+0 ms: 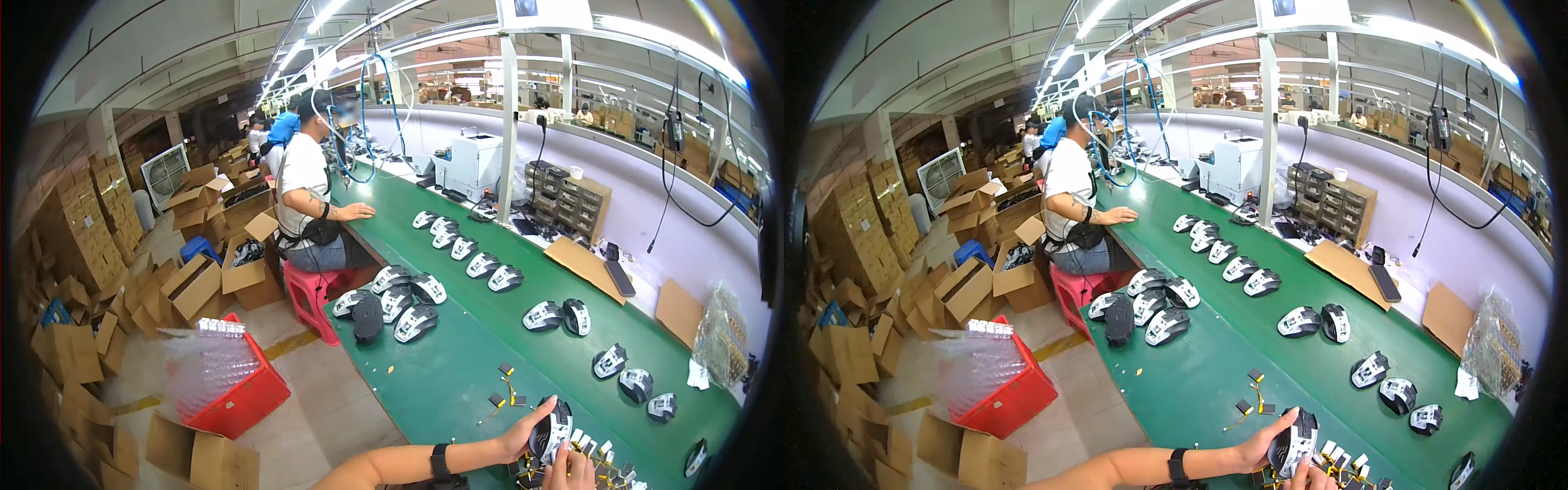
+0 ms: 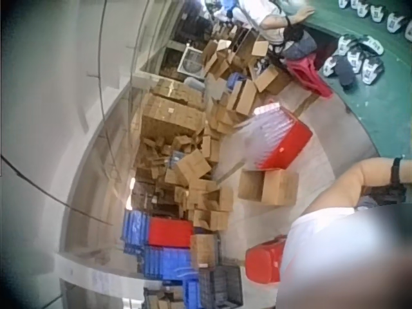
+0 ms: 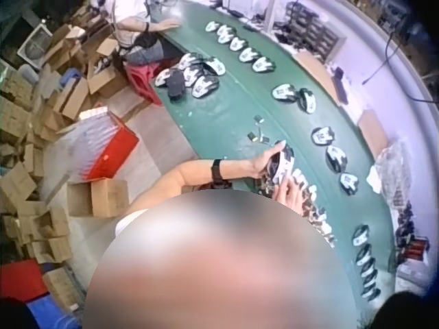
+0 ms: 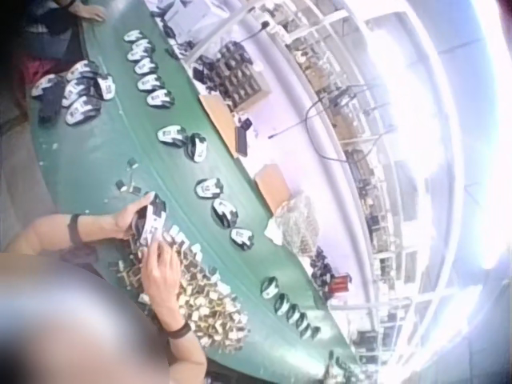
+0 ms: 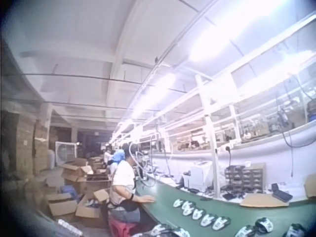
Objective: The person assembles small electronic devices by inserting battery packs into the bottom of each unit. They pick up a device, insert a battery, and place the completed unit on the table, repeating this process for multiple items.
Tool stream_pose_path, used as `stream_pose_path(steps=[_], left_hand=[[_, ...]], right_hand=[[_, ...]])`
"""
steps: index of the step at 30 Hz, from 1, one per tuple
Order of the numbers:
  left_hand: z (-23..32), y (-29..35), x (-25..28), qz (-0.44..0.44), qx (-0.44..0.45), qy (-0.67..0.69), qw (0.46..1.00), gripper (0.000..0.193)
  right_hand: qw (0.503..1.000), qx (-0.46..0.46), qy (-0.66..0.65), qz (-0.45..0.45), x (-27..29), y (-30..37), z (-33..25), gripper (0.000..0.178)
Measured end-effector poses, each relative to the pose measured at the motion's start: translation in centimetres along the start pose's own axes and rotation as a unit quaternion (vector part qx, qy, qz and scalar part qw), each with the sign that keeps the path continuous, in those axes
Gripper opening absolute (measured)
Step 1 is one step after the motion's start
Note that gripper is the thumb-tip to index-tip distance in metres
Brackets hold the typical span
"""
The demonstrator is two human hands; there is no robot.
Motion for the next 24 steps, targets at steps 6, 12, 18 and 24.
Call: stream_pose_path(steps=[6, 12, 18, 24], left_hand=[[-0.9, 0.1, 0.1, -0.052, 0.047, -0.052, 0.996, 0.061], [-0.6, 0.4, -1.5, -0.087, 0.056, -0.085, 0.991, 0.051], [-0.7, 0.9, -1.8, -0.099, 0.024, -0.137, 0.985, 0.050], [-1.2, 0.4, -1.8, -0.097, 0.046, -0.060, 0.992, 0.048]], right_hand=[[0.990, 0.017, -0.137, 0.023, 2.3, -0.4, 0.9, 0.023], [0.989, 0.018, -0.144, -0.001, 2.0, -0.5, 0.4, 0.014], [0.964, -0.141, -0.220, -0.046, 1.5, -0.8, 3.0, 0.014], [0.991, -0.007, -0.130, 0.011, 1.7, -0.4, 1.7, 0.016]])
Point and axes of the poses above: each hand's wrist, its own y-axis away from the middle knuckle, its own x-axis out of the back of the hand, z = x × y, the point moved 8 cm from there along -y, towards the middle knuckle, and after that the axes turned 8 degrees about -y, right-handed, at the moved point
